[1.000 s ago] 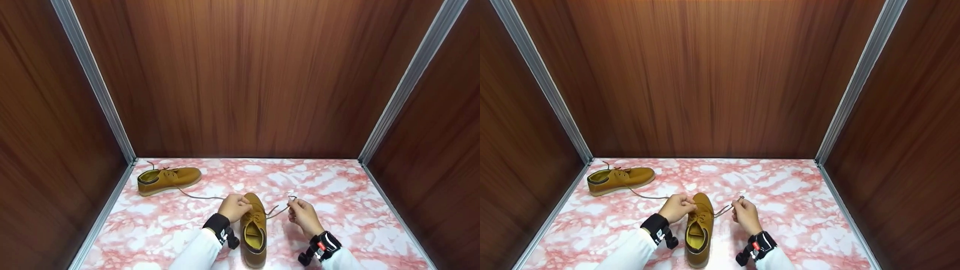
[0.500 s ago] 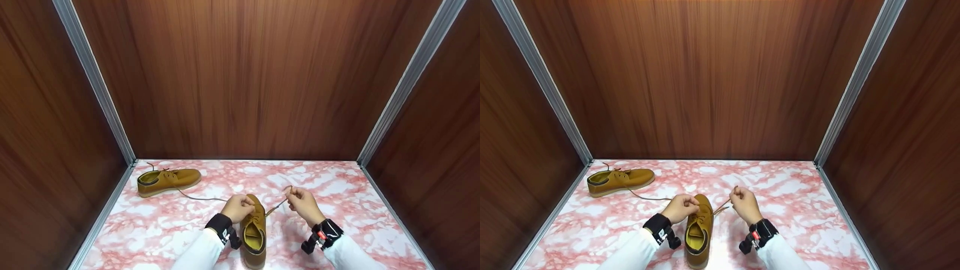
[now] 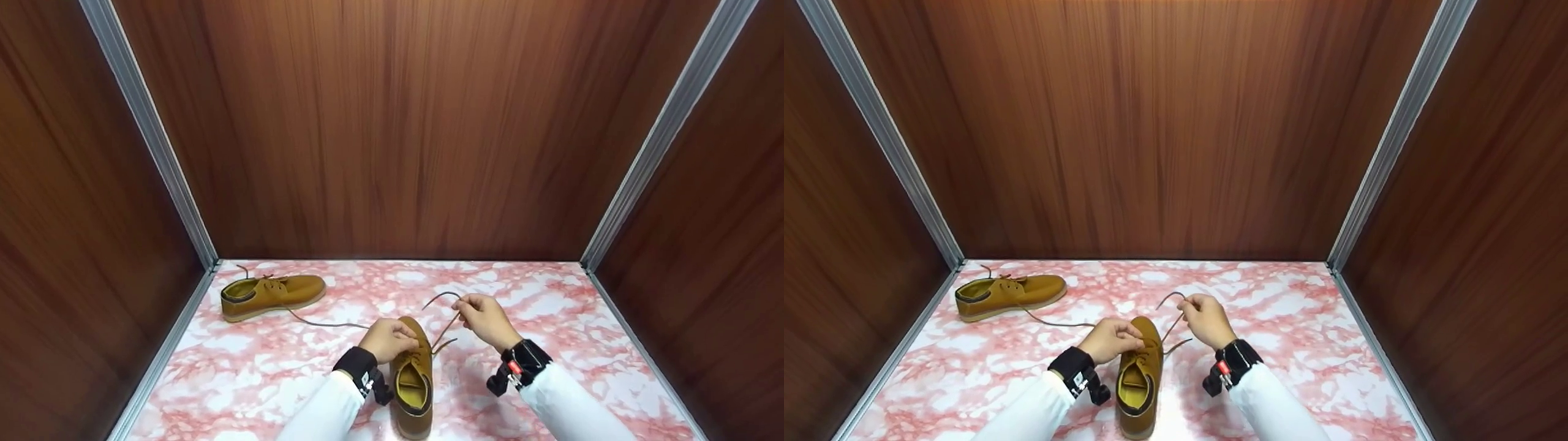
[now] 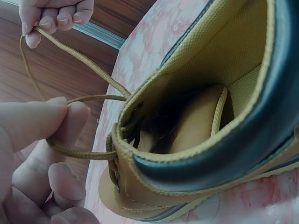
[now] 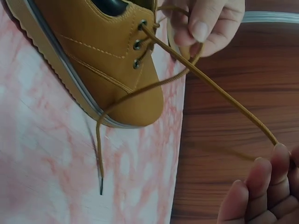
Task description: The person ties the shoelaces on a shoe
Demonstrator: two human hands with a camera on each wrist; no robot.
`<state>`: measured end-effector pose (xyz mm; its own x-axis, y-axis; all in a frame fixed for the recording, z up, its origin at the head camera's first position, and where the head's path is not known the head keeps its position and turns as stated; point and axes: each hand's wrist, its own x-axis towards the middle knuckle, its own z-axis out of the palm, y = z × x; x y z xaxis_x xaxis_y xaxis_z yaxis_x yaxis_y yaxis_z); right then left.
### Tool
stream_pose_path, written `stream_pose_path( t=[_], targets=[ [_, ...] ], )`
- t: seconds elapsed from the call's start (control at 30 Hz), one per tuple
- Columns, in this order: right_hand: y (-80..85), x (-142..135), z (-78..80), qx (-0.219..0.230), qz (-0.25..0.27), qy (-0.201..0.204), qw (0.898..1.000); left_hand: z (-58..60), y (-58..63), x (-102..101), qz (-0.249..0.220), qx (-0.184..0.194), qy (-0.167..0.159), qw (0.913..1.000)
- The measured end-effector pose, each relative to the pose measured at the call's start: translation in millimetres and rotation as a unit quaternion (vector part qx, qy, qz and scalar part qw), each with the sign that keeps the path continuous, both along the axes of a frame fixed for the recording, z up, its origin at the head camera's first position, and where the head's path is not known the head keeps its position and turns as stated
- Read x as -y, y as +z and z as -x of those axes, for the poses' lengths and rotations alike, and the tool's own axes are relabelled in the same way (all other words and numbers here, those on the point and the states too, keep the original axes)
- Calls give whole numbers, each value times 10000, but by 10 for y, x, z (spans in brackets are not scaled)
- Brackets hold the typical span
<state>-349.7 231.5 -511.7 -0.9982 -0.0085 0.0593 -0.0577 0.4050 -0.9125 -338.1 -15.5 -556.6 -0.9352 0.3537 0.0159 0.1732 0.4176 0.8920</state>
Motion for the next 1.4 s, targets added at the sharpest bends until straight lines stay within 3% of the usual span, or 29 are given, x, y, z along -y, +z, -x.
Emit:
stream_pose_path(
  t=[0.43,0.6,0.77,0.97,1.2,1.4],
  targets=[
    [89,142,144,-38,-365,306,9989,-5,10,-70,413,-180,-337,9984],
    [154,239,194,-133,-722,551,9958,-18,-21,-128,515,-301,-182,9981],
    [201,359,230,-538,-1183,1007,9864,-46,-58,-209,668,-481,97,9966],
    [208,455,227,-748,-1373,1309,9790,-54,-76,-271,922,-922,87,9914],
    [292,488,225,-524,-1151,1300,9834,-55,-93,-253,802,-942,261,9920],
    [229,238,256,-483,-1059,970,9884,-48,-137,-219,615,-876,291,9938]
  ],
)
